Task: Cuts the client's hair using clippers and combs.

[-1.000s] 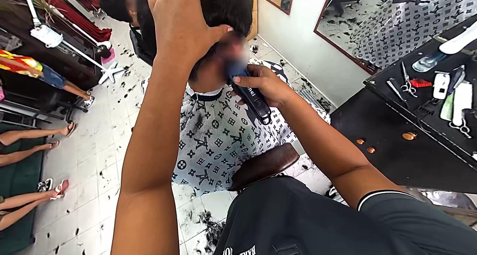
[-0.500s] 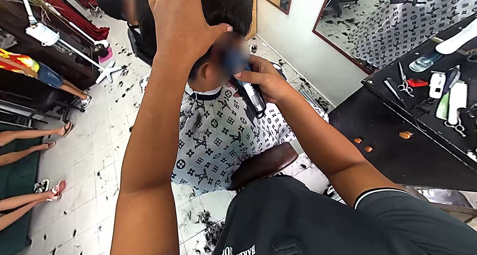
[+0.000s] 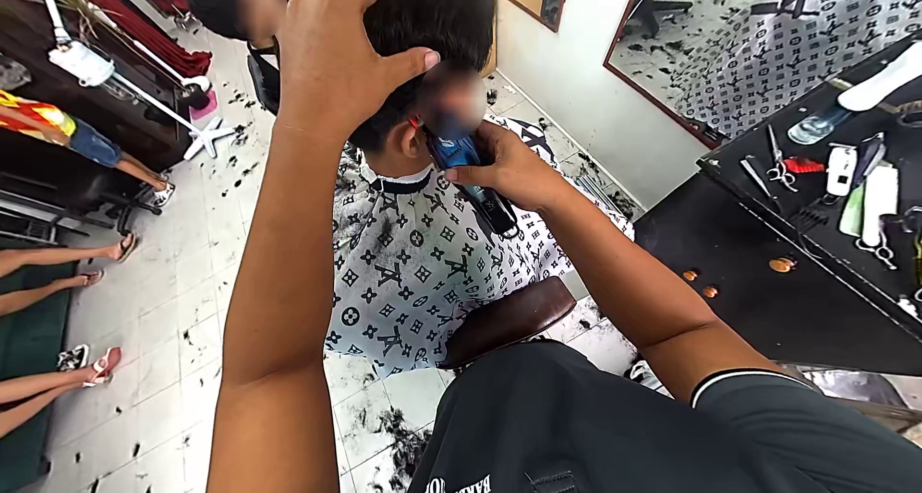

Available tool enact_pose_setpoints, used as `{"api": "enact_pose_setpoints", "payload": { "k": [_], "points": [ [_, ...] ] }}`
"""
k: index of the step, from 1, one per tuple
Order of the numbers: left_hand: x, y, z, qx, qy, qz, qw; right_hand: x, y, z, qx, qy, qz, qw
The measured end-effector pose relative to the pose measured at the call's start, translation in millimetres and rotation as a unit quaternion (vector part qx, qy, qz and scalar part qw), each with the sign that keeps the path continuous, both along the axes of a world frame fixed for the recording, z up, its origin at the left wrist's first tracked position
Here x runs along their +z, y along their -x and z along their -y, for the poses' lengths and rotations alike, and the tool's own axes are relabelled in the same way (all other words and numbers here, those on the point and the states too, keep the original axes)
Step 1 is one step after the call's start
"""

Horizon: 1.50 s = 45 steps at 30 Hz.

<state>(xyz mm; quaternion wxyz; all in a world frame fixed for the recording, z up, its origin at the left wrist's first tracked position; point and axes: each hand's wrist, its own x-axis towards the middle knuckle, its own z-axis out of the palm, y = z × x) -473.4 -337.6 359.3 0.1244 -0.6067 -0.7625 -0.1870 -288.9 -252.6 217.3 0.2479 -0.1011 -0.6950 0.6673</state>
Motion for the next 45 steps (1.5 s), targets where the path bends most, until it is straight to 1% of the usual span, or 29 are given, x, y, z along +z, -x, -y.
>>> {"api": "enact_pose_setpoints", "payload": {
  "k": [2,3,4,6,8,9,12,13,14,17,18,19,20,22,23,24,27,29,32,34,35,37,39,40,43,44,45],
  "points": [
    [-0.6,0.6,1.1,0.004,0.005,0.002,1.000,-0.7,-1.2,0.7,0.007,0.071,0.024,0.997],
    [-0.7,0.8,1.3,0.006,0.006,0.001,1.000,1.1,-0.7,1.5,0.009,0.077,0.018,0.997],
    [-0.6,0.8,1.2,0.008,0.007,0.000,1.000,4.1,0.3,3.0,0.007,0.057,0.002,0.998],
    [-0.3,-0.4,0.5,0.009,0.007,0.001,1.000,10.2,3.4,5.5,-0.007,-0.033,-0.036,0.999],
    [-0.4,-0.8,-0.6,0.010,0.004,0.001,1.000,8.5,4.7,3.0,-0.014,-0.098,-0.044,0.994],
    [-0.2,-0.4,-0.5,0.010,0.002,0.002,1.000,5.5,3.9,1.8,-0.018,-0.092,-0.027,0.995],
    [-0.3,2.2,0.1,0.011,0.006,0.003,1.000,-0.7,1.3,0.6,-0.014,0.035,0.019,0.999],
    [-0.9,2.8,0.0,0.010,0.006,0.002,1.000,0.6,1.6,1.3,-0.011,0.050,0.017,0.999],
    [-1.4,2.8,-0.4,0.010,0.004,0.000,1.000,3.1,2.7,2.5,-0.012,0.035,0.006,0.999],
    [-1.4,0.7,-2.5,0.010,-0.001,-0.002,1.000,8.3,8.4,4.4,-0.030,-0.091,-0.045,0.994],
    [-1.2,0.0,-2.9,0.010,-0.002,-0.002,1.000,6.3,9.2,3.3,-0.031,-0.104,-0.052,0.993],
    [-1.1,-0.6,-2.9,0.011,-0.001,0.000,1.000,3.6,7.7,2.7,-0.029,-0.089,-0.046,0.995],
    [-1.2,-0.5,-2.8,0.012,-0.001,0.001,1.000,0.5,5.1,2.3,-0.026,-0.051,-0.028,0.998],
    [-2.1,0.3,-2.3,0.015,0.001,0.001,1.000,-4.9,1.1,1.0,-0.010,0.068,-0.003,0.998],
    [-2.5,0.2,-2.6,0.017,0.003,0.000,1.000,-5.9,0.3,-0.3,0.000,0.105,-0.002,0.994],
    [-2.9,-0.4,-3.0,0.019,0.004,-0.002,1.000,-5.5,0.9,-0.9,0.005,0.119,-0.014,0.993],
    [-2.6,-3.5,-4.9,0.027,0.005,-0.001,1.000,-1.0,7.2,-1.1,0.017,0.075,-0.085,0.993],
    [-2.1,-5.3,-5.8,0.033,0.007,0.003,0.999,-4.4,8.0,-2.2,0.035,0.079,-0.102,0.991],
    [-1.6,-4.9,-5.1,0.040,0.008,0.002,0.999,-14.3,3.9,-2.4,0.042,0.171,-0.050,0.983],
    [-2.2,-4.8,-4.5,0.042,0.009,0.004,0.999,-15.7,3.4,-2.5,0.046,0.203,-0.039,0.977],
    [-2.1,-4.8,-4.9,0.042,0.011,0.007,0.999,-12.7,4.8,-2.0,0.042,0.190,-0.047,0.980],
    [-1.4,-5.4,-5.1,0.043,0.011,0.013,0.999,-6.6,8.3,-1.8,0.027,0.111,-0.072,0.991],
    [-0.8,-4.5,-4.8,0.038,0.011,0.014,0.999,-3.9,8.4,-2.3,0.013,0.037,-0.070,0.997],
    [-0.6,-3.1,-4.2,0.033,0.011,0.013,0.999,-4.4,7.0,-2.3,0.007,0.031,-0.053,0.998],
    [0.1,3.5,-1.1,0.011,0.019,0.009,1.000,-5.4,3.3,-0.4,-0.006,0.067,0.004,0.998],
    [-0.2,5.3,-0.9,0.004,0.020,0.007,1.000,-3.5,3.8,0.9,-0.013,0.056,0.004,0.998],
    [-0.6,6.1,-1.2,-0.001,0.021,0.004,1.000,-0.3,4.8,2.5,-0.025,0.022,-0.001,0.999]
  ]
}}
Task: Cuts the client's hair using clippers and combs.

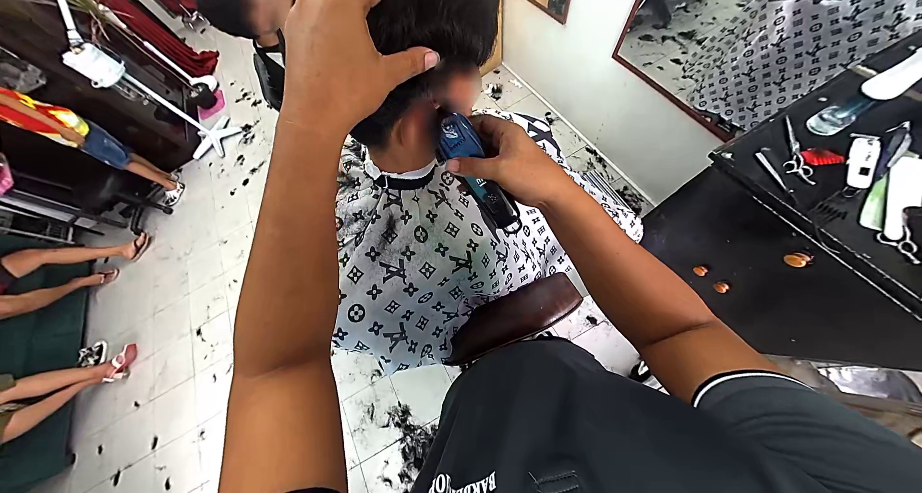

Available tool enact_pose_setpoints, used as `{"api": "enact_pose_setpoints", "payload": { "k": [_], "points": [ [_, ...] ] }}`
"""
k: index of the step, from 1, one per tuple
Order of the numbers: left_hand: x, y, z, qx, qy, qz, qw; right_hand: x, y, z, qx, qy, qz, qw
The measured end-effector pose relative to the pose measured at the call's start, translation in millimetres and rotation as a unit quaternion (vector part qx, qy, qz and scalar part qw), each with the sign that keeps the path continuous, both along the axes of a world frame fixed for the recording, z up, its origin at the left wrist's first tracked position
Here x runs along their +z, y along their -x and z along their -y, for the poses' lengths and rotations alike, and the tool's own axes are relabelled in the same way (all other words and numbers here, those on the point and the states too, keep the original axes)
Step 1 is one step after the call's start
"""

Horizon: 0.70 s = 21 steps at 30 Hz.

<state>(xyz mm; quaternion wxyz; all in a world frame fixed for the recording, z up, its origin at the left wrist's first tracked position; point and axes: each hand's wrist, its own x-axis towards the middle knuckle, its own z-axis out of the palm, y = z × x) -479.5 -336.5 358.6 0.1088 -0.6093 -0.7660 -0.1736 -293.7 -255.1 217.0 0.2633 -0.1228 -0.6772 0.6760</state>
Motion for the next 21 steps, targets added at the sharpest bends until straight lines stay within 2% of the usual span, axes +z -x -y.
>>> {"api": "enact_pose_setpoints", "payload": {
  "k": [3,5,9,13,15,16,18,20,21],
  "points": [
    [0.0,-0.5,-1.0,-0.008,-0.002,-0.004,1.000,8.1,4.0,3.2,-0.034,-0.135,-0.006,0.990],
    [0.9,0.8,-0.5,-0.015,0.004,-0.004,1.000,9.8,0.6,3.0,-0.040,-0.145,0.016,0.988],
    [1.2,8.3,3.3,-0.041,0.020,-0.006,0.999,14.2,-3.0,2.5,-0.042,-0.100,0.041,0.993],
    [0.7,9.1,2.7,-0.052,0.010,-0.016,0.998,19.2,10.3,21.8,-0.088,-0.222,0.002,0.971],
    [2.3,11.2,4.0,-0.058,0.020,-0.020,0.998,7.6,15.8,36.9,-0.096,-0.238,-0.021,0.966],
    [2.9,12.7,5.3,-0.064,0.028,-0.025,0.997,-1.2,16.8,45.4,-0.080,-0.205,-0.031,0.975],
    [3.3,17.8,7.2,-0.081,0.042,-0.038,0.995,-16.4,19.4,62.8,-0.017,-0.036,-0.053,0.998],
    [2.7,24.1,8.3,-0.098,0.051,-0.043,0.993,-26.6,25.6,75.5,0.054,0.172,-0.062,0.982],
    [2.6,26.9,8.7,-0.104,0.055,-0.044,0.992,-28.0,29.4,79.9,0.078,0.237,-0.049,0.967]
  ]
}}
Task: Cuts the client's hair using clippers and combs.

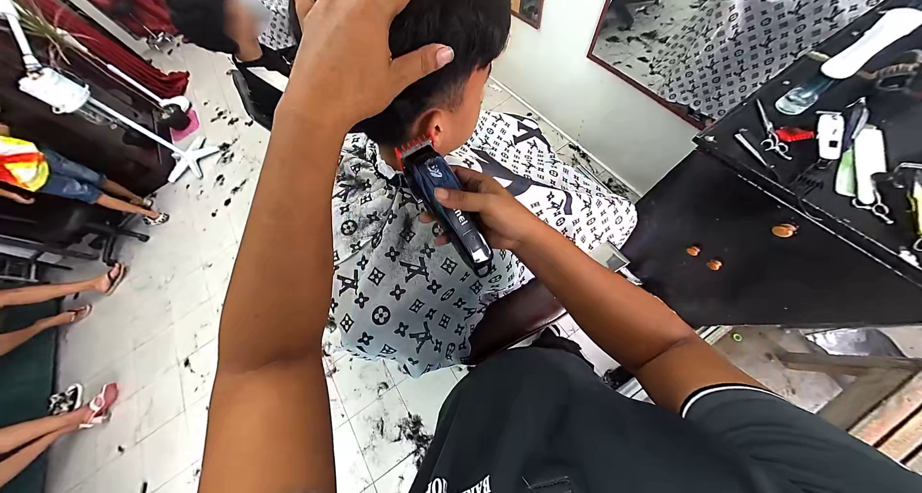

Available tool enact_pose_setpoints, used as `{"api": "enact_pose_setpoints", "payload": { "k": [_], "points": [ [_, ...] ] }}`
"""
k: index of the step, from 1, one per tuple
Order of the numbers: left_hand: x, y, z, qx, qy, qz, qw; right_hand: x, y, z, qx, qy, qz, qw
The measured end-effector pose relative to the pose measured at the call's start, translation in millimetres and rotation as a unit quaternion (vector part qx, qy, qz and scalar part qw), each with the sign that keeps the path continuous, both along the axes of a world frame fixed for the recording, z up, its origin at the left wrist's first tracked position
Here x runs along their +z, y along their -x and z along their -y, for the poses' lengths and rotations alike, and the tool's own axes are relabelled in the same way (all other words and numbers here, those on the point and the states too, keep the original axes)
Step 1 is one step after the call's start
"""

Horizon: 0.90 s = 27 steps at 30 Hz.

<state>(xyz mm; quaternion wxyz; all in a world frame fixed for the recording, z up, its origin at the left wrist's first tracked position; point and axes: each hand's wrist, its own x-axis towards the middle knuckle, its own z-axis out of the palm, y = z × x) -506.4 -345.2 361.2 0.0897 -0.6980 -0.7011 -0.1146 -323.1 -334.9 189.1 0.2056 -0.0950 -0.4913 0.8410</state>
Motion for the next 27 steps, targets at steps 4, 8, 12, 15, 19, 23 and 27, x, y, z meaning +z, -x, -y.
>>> {"api": "enact_pose_setpoints", "payload": {
  "k": [4,8,12,15,19,23,27],
  "points": [
    [0.2,7.8,-0.2,-0.018,0.006,-0.007,1.000,4.4,18.9,13.0,0.014,0.054,0.020,0.998],
    [-4.6,14.2,-1.6,-0.032,-0.008,-0.009,0.999,7.0,30.7,17.7,-0.081,0.032,-0.025,0.996],
    [-7.4,19.1,-3.8,-0.034,-0.021,-0.017,0.999,10.5,28.7,13.5,-0.079,0.049,-0.014,0.996],
    [-9.7,20.2,-3.4,-0.031,-0.025,-0.016,0.999,14.6,28.2,10.0,-0.097,0.008,-0.050,0.994],
    [-11.9,22.0,-4.4,-0.031,-0.033,-0.019,0.999,16.6,26.4,10.8,-0.091,0.024,-0.038,0.995],
    [-12.2,22.2,-3.5,-0.033,-0.036,-0.022,0.999,18.7,26.3,7.9,-0.086,0.035,-0.039,0.995],
    [-12.9,22.9,-2.8,-0.034,-0.037,-0.019,0.999,17.4,28.5,8.9,-0.120,-0.014,-0.067,0.990]
  ]
}}
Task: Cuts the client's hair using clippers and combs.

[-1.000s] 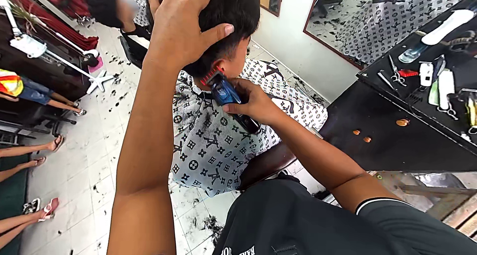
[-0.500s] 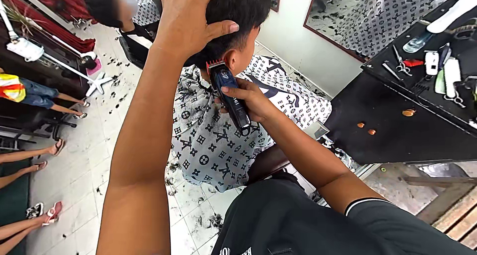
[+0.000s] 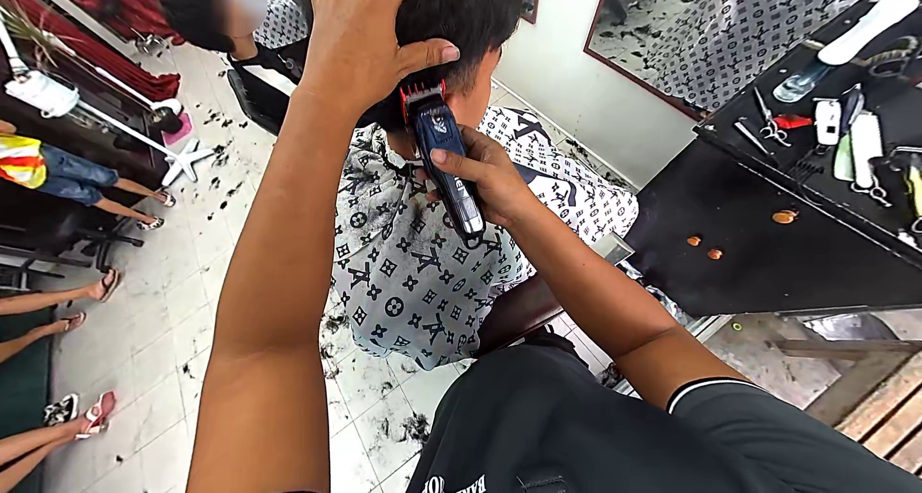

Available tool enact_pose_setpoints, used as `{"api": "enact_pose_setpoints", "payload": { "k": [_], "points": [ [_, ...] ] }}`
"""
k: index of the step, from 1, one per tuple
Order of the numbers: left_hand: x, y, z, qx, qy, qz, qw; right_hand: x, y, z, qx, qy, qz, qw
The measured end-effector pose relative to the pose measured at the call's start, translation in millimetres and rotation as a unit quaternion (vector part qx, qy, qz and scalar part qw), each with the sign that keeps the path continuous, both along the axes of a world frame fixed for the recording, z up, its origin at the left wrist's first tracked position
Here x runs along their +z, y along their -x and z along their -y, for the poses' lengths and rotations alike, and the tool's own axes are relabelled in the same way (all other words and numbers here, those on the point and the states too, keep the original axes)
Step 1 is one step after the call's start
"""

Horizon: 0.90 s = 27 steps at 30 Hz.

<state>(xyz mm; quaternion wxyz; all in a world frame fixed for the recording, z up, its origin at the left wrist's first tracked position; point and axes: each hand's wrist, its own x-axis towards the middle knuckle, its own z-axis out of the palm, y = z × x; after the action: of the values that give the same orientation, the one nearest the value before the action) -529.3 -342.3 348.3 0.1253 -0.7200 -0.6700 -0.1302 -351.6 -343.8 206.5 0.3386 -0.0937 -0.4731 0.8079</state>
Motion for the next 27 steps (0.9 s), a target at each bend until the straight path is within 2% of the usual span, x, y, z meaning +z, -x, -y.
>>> {"api": "enact_pose_setpoints", "payload": {
  "k": [4,9,13,18,23,27],
  "points": [
    [0.4,0.1,0.1,-0.001,-0.004,-0.002,1.000,2.0,-3.1,1.9,0.038,0.074,0.051,0.995],
    [1.1,-1.5,-0.3,0.002,0.004,0.010,1.000,2.1,0.2,-0.4,-0.015,-0.022,0.008,1.000],
    [0.7,-0.4,-0.5,0.001,0.001,0.003,1.000,0.8,-1.8,2.4,0.025,0.057,0.050,0.997],
    [0.0,-0.8,-1.2,0.001,0.000,0.012,1.000,3.8,1.8,0.5,-0.021,-0.022,-0.006,1.000],
    [0.6,1.1,-0.9,-0.003,-0.006,0.007,1.000,1.0,1.6,3.8,0.009,0.038,0.039,0.998],
    [0.3,2.7,-1.9,0.002,0.000,0.012,1.000,5.1,5.4,1.9,-0.034,-0.027,-0.011,0.999]
  ]
}}
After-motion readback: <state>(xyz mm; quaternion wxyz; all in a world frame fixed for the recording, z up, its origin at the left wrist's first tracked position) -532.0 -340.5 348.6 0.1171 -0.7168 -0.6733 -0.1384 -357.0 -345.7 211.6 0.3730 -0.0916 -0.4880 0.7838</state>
